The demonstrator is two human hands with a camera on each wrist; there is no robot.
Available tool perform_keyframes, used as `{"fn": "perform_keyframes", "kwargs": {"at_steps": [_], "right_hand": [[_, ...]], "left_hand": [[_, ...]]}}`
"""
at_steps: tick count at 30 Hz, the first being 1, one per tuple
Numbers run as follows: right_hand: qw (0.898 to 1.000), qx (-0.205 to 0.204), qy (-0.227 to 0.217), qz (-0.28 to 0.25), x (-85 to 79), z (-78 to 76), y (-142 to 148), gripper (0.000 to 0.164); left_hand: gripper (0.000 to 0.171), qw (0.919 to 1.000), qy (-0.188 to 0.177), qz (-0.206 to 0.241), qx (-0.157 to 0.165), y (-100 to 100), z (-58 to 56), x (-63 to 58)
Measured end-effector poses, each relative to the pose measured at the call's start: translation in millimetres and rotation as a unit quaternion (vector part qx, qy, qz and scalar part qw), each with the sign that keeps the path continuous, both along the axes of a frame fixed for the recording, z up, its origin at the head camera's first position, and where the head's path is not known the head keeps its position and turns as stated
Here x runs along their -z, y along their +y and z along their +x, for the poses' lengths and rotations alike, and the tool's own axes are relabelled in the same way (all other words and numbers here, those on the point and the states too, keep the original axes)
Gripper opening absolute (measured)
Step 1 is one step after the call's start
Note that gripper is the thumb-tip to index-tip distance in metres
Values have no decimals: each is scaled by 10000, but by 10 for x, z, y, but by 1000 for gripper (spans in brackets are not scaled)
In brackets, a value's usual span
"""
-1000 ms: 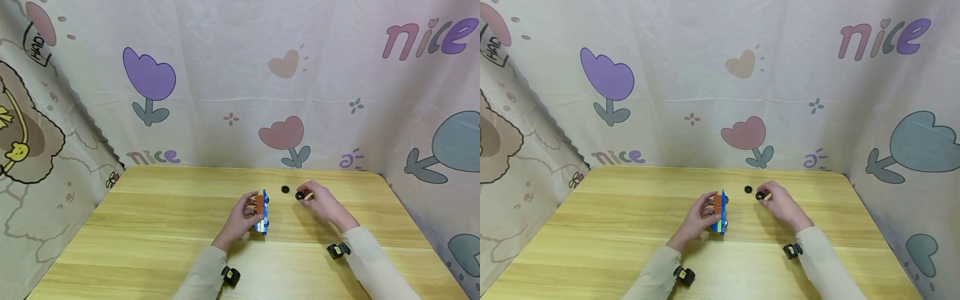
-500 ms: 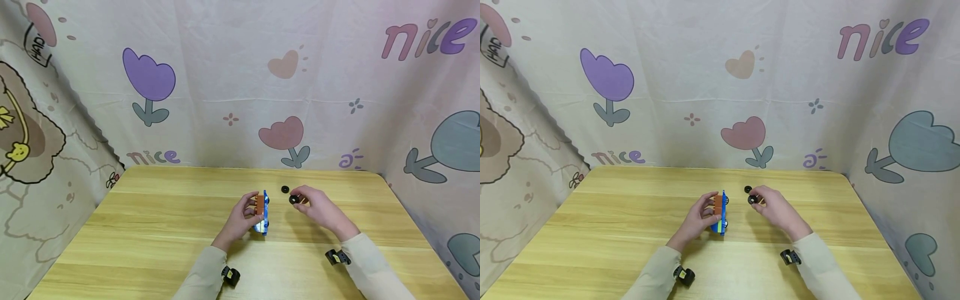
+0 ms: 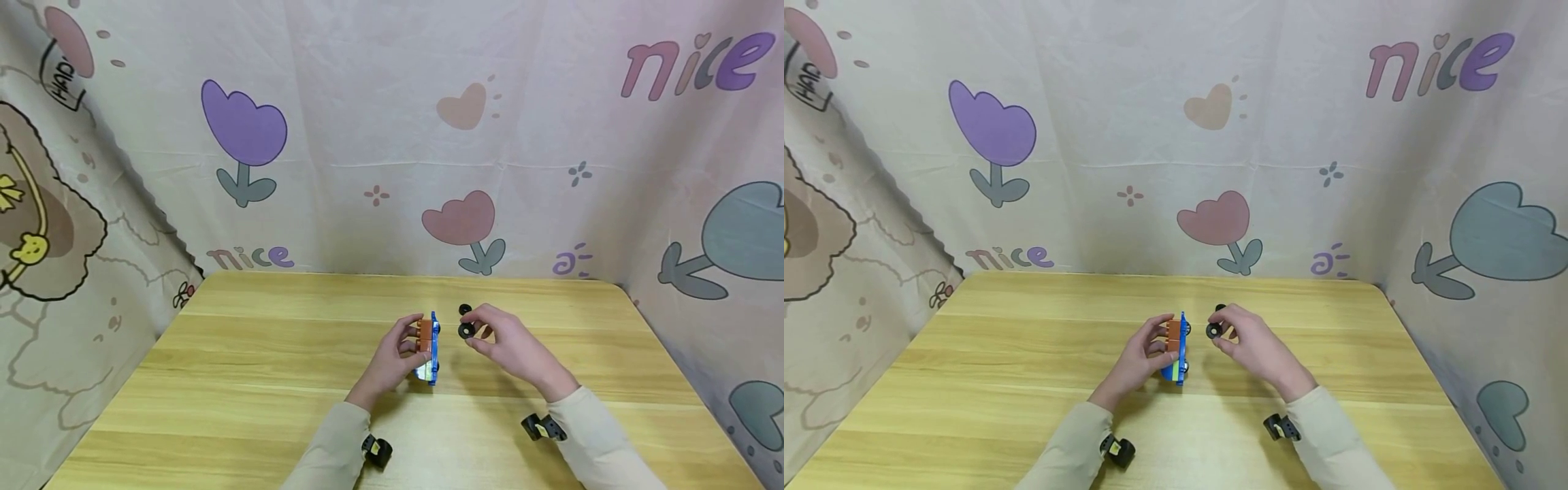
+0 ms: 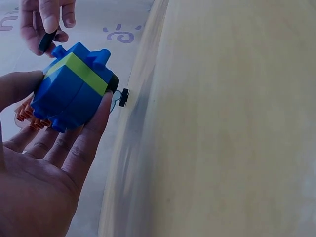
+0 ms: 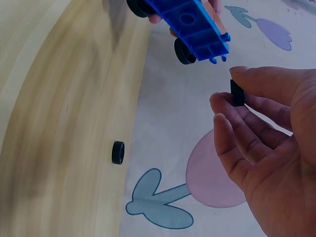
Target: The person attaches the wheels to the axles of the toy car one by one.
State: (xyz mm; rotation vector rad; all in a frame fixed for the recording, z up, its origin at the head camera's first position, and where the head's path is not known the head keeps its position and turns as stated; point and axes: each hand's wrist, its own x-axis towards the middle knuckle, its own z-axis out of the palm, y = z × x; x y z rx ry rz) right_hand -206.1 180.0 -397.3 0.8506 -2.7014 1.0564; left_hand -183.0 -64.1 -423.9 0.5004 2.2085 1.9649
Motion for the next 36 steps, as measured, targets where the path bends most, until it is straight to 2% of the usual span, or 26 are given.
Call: {"fn": "perform_keyframes", "kwargs": {"at_steps": [21,31,33,36], "right_hand": [[9994,-13,172,-300,3,65,-125,31],[9982,-240,331,-446,25,59,-173,34],[9984,-232,304,-424,26,57,-187,35],[9989,-169,188,-387,19,54,-218,36]], "left_hand": [[63,10000,-51,3,20,0,-6,10],[64,10000,-68,-18,63,0,-14,12],[63,10000,-43,-27,60,4,-25,21],[65,10000,-50,-8,47,10,-80,123]]}}
